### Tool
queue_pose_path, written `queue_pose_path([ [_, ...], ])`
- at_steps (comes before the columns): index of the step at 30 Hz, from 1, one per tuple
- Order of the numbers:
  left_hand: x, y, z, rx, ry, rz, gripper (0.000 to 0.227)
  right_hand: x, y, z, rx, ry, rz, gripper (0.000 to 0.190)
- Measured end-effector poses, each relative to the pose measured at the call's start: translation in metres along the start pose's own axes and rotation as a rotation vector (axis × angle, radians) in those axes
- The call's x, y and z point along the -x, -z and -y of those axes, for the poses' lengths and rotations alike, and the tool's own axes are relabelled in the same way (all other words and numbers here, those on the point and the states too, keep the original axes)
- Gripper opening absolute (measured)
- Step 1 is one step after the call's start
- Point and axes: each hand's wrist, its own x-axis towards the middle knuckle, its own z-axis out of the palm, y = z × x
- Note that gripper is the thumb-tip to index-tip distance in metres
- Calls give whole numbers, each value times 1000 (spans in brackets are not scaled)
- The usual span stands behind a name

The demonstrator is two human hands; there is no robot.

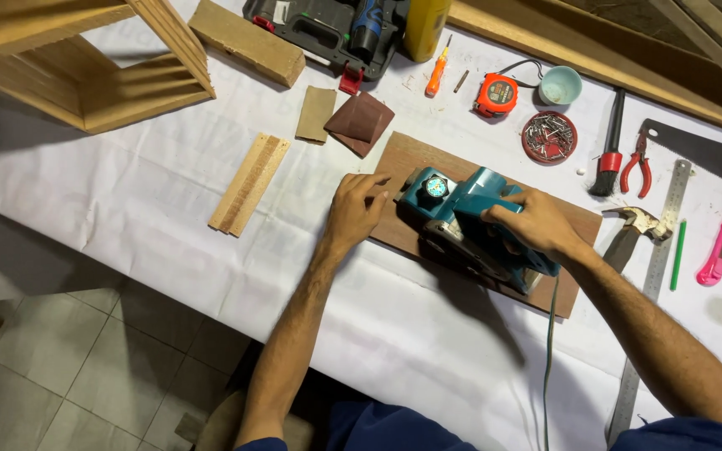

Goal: Making furniture using wood and power tools

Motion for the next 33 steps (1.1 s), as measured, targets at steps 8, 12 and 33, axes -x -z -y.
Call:
queue_pose_path([
  [8,-1,16,10,25,30,10,29,-17,-12,38,4,-6,37,37],
  [12,-1,19,19,4,28,11,28,-26,-19,56,-10,26,40,36],
  [33,16,37,-19,-18,-95,-79,20,-3,-27,72,-32,172,-36,34],
])
